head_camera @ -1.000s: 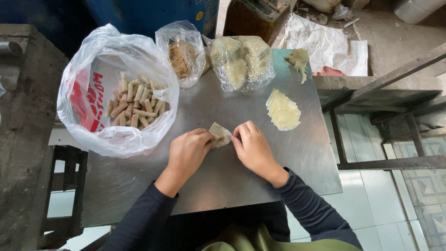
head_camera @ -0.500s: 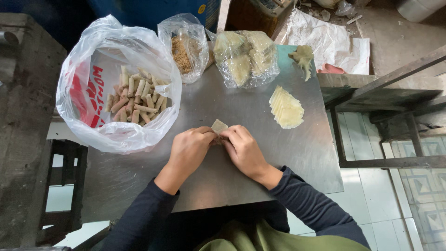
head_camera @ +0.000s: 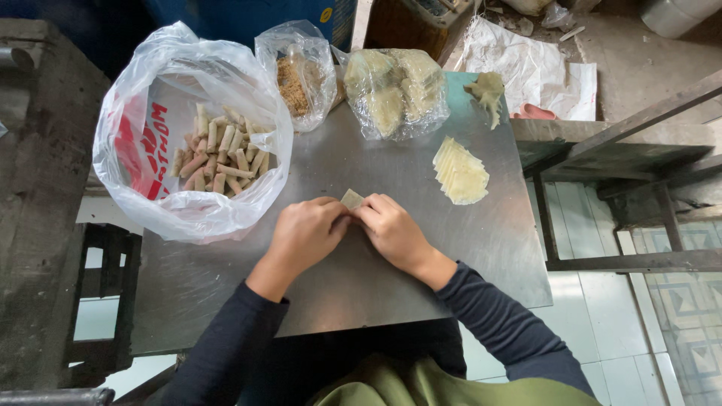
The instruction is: The person sits at a stainless steel table and folds thin dough wrappers around a brown filling, using a small spoon to scoop filling from a plastic container onto each wrapper. They fold and press each wrapper closed and place the finished filled rolls into a plastic bag holding many similar rolls.
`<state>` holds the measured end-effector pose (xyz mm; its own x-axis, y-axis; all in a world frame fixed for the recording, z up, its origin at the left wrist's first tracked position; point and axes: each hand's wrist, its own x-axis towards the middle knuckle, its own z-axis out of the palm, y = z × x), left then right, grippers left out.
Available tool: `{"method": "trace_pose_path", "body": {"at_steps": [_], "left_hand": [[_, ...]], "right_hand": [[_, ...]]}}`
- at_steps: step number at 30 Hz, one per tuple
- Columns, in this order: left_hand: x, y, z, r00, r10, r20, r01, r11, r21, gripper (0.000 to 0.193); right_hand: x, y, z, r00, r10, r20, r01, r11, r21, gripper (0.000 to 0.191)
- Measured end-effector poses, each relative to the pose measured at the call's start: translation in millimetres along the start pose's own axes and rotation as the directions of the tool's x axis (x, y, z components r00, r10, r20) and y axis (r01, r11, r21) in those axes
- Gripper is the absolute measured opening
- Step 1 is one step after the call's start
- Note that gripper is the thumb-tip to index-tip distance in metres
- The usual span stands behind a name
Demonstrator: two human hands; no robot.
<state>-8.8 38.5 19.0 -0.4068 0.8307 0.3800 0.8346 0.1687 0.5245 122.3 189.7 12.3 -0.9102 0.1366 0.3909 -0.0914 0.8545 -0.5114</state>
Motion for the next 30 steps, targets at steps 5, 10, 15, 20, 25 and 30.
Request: {"method": "trace_pose_path", "body": {"at_steps": [5,10,15,20,25,30], "left_hand": [[4,0,-1,0.998,-0.065,0.021,0.065,0.998,0.027,0.013],[3,1,8,0.987,-0.152,-0.047,0.153,0.988,0.023,0.010],[11,-6,6,0.965,-0.260,-0.030,0.251,0.952,-0.173,0.018],[10,-14,-4,0.998,-0.059,0.019,0.059,0.998,-0.017,0.006],[5,-19,1,0.988,0.157,0.009,-0.156,0.977,0.142,0.006],[8,-15,10,0.977,0.214,-0.007,-0.203,0.936,0.288,0.006]], "right_hand": [[14,12,-1,0.994,0.076,0.076,-0.084,0.990,0.116,0.009],[17,14,-1,0.996,0.070,0.048,-0.076,0.989,0.130,0.009],[44,28,-4,0.939,0.245,0.240,-0.281,0.951,0.131,0.011],[45,34,-3,0.948,0.172,0.268,-0.226,0.956,0.186,0.013],[7,19,11,0.998,-0.034,-0.057,0.032,0.999,-0.024,0.012],[11,20,17,0.995,0.055,-0.088,-0.068,0.986,-0.155,0.010]]}}
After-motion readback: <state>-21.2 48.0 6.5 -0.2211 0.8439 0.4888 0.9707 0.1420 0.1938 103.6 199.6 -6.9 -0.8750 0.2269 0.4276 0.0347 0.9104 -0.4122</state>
